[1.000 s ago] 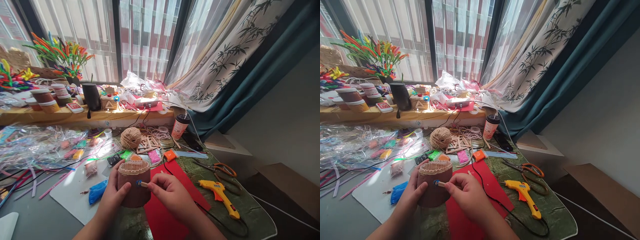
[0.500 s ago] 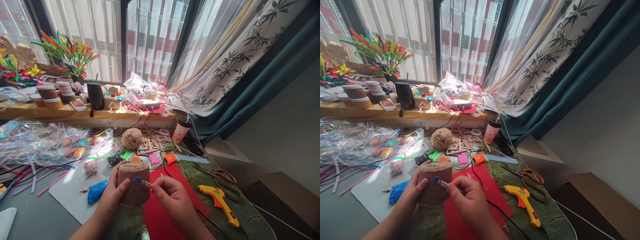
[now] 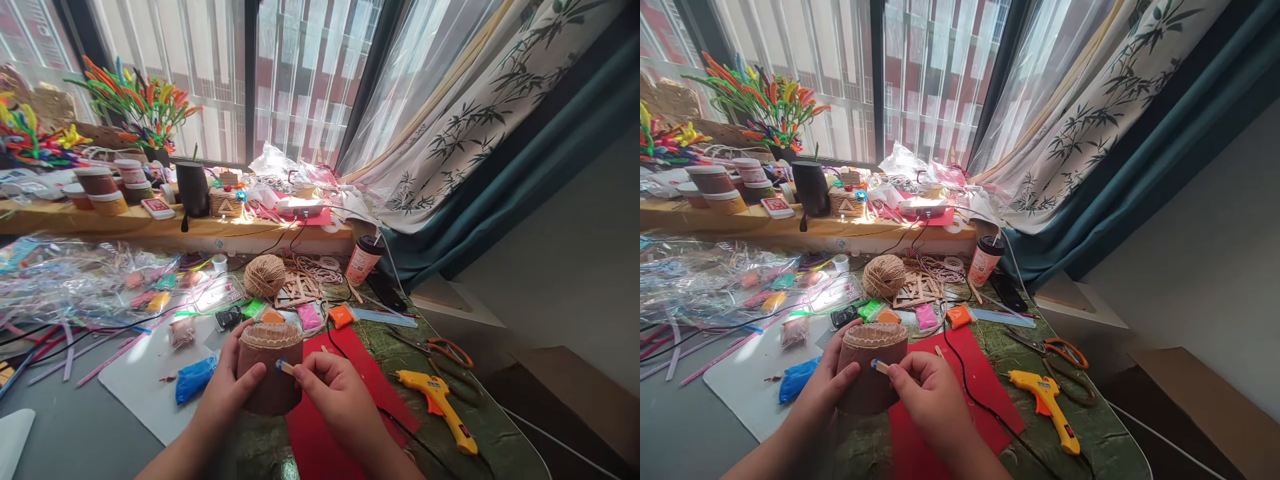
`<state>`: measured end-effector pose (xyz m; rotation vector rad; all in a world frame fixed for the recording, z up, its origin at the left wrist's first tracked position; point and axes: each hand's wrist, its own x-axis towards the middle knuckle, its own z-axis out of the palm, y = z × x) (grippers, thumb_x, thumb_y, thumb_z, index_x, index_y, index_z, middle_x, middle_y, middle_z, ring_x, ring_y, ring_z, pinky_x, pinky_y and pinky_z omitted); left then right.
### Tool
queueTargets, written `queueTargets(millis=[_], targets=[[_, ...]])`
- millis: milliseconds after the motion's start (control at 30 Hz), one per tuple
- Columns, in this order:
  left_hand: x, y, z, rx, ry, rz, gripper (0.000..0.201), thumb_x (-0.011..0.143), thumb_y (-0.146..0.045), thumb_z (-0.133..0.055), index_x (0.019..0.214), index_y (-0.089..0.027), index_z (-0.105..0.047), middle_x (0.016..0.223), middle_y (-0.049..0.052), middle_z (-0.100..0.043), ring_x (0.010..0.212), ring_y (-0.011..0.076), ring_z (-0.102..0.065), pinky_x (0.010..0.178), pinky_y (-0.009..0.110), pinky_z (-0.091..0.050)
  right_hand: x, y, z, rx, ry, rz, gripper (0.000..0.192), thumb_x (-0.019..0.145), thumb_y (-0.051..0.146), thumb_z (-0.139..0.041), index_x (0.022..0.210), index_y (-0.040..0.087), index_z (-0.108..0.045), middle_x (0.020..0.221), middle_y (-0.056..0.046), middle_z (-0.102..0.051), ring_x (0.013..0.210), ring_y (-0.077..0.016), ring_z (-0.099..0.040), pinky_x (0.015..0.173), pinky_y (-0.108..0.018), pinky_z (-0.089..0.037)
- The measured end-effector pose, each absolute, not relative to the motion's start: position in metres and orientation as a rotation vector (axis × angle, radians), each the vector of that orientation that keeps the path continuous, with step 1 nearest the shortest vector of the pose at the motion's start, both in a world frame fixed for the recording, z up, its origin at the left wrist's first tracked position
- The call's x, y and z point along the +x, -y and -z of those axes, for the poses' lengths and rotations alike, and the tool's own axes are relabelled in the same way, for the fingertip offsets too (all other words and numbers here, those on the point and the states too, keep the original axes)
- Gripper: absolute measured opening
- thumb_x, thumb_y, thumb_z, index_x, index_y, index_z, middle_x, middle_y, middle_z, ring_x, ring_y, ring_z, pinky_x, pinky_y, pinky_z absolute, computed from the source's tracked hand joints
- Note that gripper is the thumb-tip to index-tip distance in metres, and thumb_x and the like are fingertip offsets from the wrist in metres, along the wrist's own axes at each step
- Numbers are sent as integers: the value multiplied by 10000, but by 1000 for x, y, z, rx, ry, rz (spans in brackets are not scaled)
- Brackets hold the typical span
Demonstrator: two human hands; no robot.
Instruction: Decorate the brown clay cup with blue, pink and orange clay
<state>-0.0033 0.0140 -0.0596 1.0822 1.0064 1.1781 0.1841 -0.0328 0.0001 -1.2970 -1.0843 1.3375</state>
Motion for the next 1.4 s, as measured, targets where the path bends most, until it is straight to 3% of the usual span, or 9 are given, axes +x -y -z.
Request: queueTargets(millis=[400, 700, 833, 933, 1067, 1200, 1400], targets=[[-2, -13, 62, 1045, -1010, -1172, 931, 719, -693, -894, 1488, -266, -588, 1479, 151, -709, 1400, 440, -634, 1209, 525, -470, 199, 27, -4, -1354, 1277, -1313, 561, 841, 723, -775, 710, 208, -594, 640, 34, -480, 629, -146, -391, 575, -281, -282], [0, -15, 65, 1045, -1033, -1178, 911, 715, -696, -885, 1469, -263, -613, 1457, 149, -726, 1393, 439, -642, 1214, 532, -472, 197, 27, 5, -1369, 1303, -1266, 550, 892, 736, -703, 744, 219, -588, 673, 12, -531, 642, -168, -470, 580, -282, -361], [-3, -20, 69, 1071, -1160, -1209, 882, 744, -637, -892, 1482, -266, -583, 1480, 150, -701, 1400, 430, -636, 1209, 560, -472, 195, 41, -7, -1455, 1677, -714, 439, 1065, 503, -567, 725, 231, -632, 663, -39, -611, 624, -198, -539, 602, -326, -385], [-8, -26, 73, 1054, -1266, -1231, 906, 749, -611, -908, 1510, -278, -545, 1577, 157, -616, 1468, 427, -575, 1245, 593, -424, 194, 53, -23, -1372, 1893, -344, 392, 1090, 351, -539, 746, 236, -689, 677, -75, -668, 627, -212, -567, 624, -363, -377], [-10, -28, 73, 938, -1182, -1258, 893, 788, -653, -859, 1527, -283, -523, 1563, 152, -637, 1459, 420, -592, 1208, 577, -478, 197, 51, -27, -1346, 1686, -696, 406, 1099, 446, -538, 796, 229, -699, 640, -22, -609, 581, -178, -517, 561, -326, -366], [-7, -23, 67, 974, -1128, -1223, 869, 772, -671, -860, 1494, -286, -568, 1512, 136, -689, 1421, 417, -630, 1174, 527, -517, 201, 34, -14, -1303, 1375, -1148, 485, 966, 663, -681, 773, 218, -669, 642, 21, -542, 591, -157, -470, 545, -286, -355], [-5, -20, 68, 1034, -1084, -1198, 928, 738, -683, -878, 1504, -260, -570, 1515, 163, -682, 1409, 437, -630, 1186, 538, -492, 201, 25, -2, -1248, 1248, -1304, 581, 820, 761, -794, 729, 201, -669, 687, 3, -608, 660, -166, -528, 611, -281, -429]])
